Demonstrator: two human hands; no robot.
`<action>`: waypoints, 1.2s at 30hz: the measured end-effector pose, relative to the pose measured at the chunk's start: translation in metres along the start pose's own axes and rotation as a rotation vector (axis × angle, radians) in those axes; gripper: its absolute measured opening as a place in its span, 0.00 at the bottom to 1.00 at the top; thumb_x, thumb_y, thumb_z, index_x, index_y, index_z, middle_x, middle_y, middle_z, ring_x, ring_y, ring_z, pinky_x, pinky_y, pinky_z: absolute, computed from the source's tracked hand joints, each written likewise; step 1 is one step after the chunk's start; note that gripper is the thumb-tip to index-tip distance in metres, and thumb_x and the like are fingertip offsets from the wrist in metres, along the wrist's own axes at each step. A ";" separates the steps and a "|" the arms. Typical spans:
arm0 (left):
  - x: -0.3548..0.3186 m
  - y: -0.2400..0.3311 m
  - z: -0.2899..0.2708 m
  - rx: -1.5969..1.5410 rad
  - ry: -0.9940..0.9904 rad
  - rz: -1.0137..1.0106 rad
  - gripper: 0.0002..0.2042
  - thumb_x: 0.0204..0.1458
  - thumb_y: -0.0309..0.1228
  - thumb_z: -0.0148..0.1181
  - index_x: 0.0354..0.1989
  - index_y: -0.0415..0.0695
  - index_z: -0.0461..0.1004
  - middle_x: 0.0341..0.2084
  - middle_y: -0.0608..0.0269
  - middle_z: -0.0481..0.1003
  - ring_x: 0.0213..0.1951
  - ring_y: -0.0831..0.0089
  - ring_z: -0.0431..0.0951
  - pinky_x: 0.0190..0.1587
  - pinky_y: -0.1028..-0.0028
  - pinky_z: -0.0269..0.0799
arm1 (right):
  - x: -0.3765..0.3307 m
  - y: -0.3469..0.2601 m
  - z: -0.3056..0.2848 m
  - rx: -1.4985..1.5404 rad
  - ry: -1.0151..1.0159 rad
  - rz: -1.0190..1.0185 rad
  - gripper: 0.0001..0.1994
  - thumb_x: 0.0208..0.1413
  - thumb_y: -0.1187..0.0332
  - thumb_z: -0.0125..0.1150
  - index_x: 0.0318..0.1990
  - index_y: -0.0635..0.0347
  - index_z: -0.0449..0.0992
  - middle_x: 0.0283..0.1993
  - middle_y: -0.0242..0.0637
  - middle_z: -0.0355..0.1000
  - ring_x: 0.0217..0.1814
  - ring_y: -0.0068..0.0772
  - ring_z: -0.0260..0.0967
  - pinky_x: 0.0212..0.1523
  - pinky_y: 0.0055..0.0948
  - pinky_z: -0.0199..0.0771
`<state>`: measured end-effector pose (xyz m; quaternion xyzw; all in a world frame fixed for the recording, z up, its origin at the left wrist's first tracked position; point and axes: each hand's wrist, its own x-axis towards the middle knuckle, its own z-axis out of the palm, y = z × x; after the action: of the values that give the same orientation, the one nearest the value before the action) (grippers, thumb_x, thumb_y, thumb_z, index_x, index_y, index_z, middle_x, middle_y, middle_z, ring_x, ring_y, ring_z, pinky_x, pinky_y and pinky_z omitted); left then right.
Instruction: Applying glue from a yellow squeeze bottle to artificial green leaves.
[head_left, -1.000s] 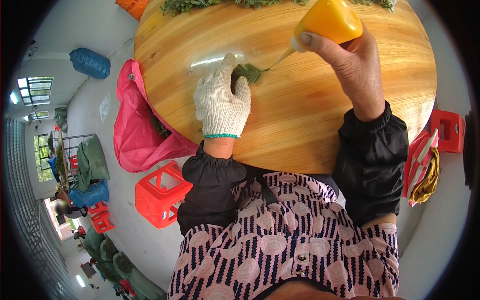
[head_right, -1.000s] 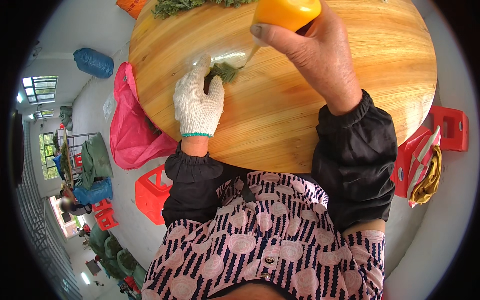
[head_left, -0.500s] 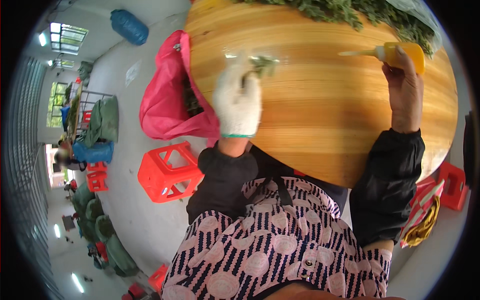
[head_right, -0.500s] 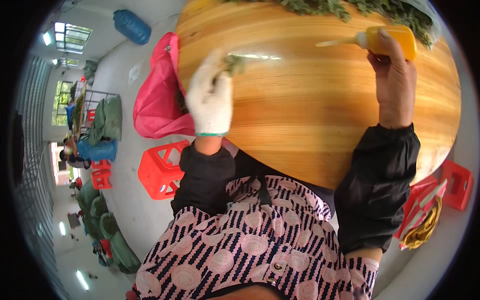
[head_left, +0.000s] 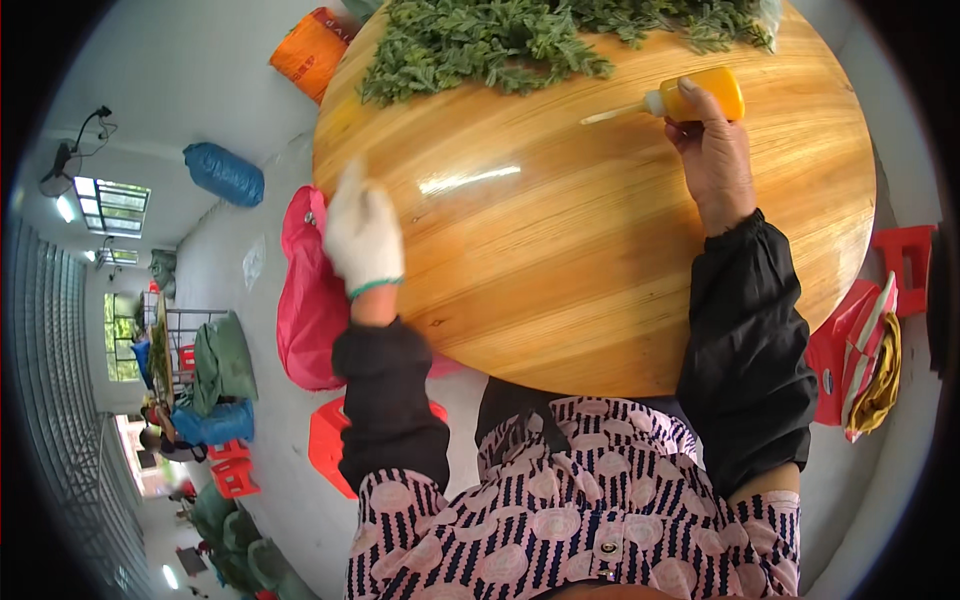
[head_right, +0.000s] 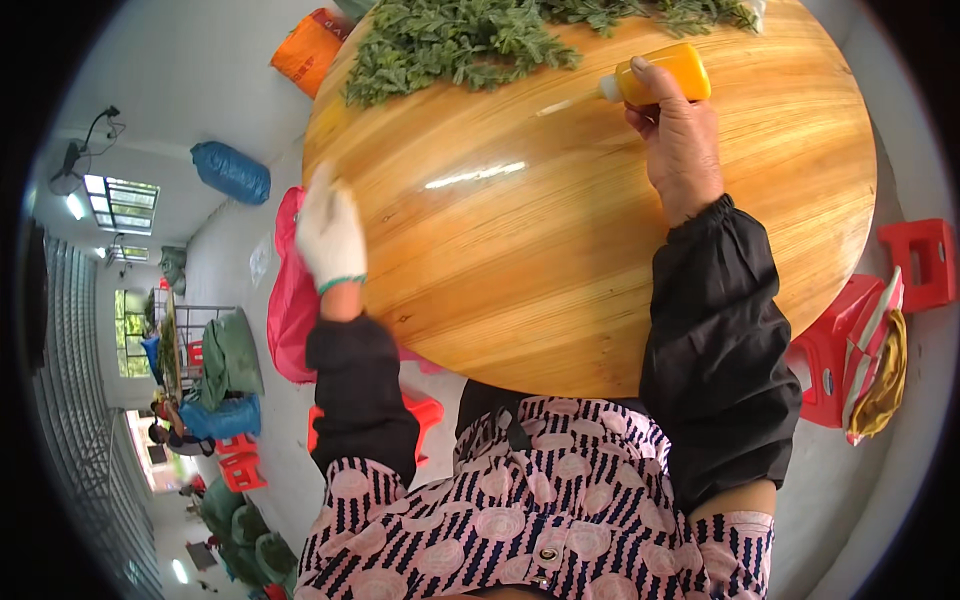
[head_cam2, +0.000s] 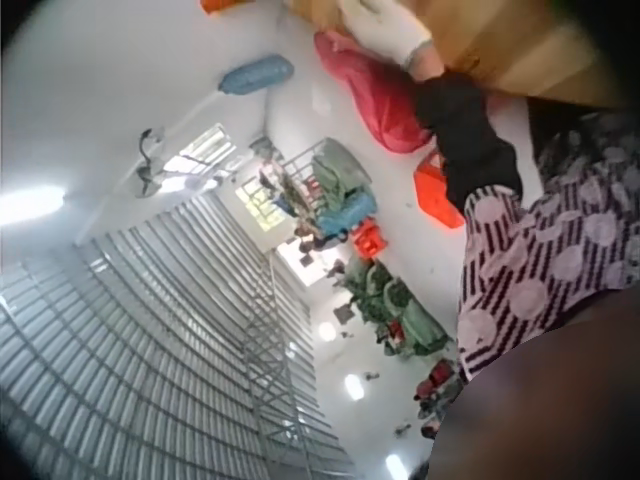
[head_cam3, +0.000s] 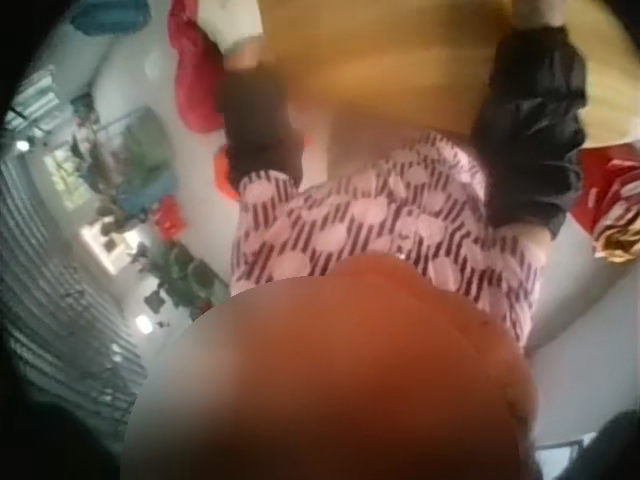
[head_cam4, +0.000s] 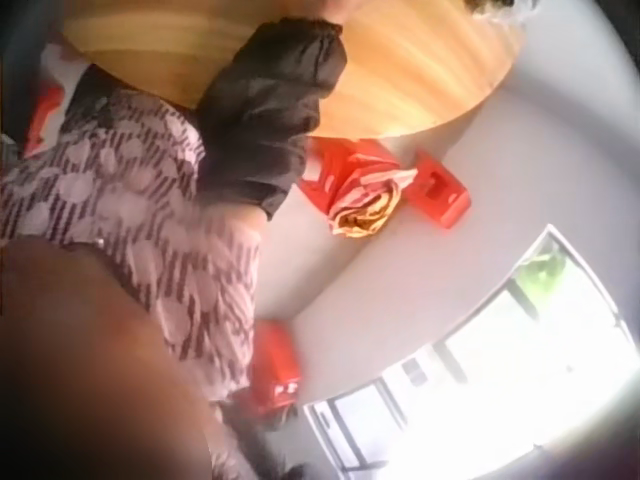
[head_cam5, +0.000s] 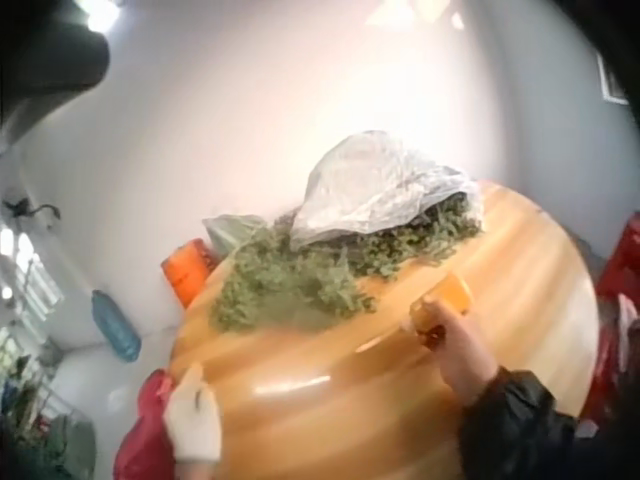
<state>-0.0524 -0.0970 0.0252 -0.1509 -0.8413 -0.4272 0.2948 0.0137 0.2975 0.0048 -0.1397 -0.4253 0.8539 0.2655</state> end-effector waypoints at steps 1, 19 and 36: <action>0.010 0.009 0.026 -0.182 -0.138 -0.069 0.21 0.63 0.22 0.55 0.64 0.29 0.71 0.62 0.49 0.75 0.62 0.68 0.76 0.68 0.71 0.65 | 0.002 0.001 0.000 0.018 0.027 -0.007 0.17 0.54 0.60 0.77 0.43 0.59 0.78 0.38 0.32 0.77 0.36 0.23 0.73 0.37 0.24 0.74; 0.073 -0.008 0.149 -0.478 -0.374 -0.487 0.29 0.53 0.14 0.58 0.68 0.34 0.69 0.42 0.53 0.81 0.32 0.74 0.78 0.37 0.73 0.77 | 0.007 0.008 -0.003 0.005 0.039 0.047 0.20 0.56 0.60 0.75 0.49 0.62 0.77 0.45 0.35 0.76 0.42 0.24 0.74 0.41 0.25 0.76; 0.055 0.032 0.147 -0.377 -0.498 -0.447 0.31 0.54 0.20 0.63 0.70 0.37 0.67 0.39 0.65 0.81 0.35 0.79 0.75 0.39 0.76 0.73 | 0.007 0.008 -0.004 0.015 0.038 0.043 0.19 0.54 0.59 0.76 0.45 0.60 0.76 0.39 0.31 0.74 0.35 0.21 0.72 0.38 0.22 0.77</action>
<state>-0.1330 0.0406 0.0115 -0.1145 -0.8060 -0.5784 -0.0518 0.0076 0.3004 -0.0039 -0.1630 -0.4106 0.8598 0.2561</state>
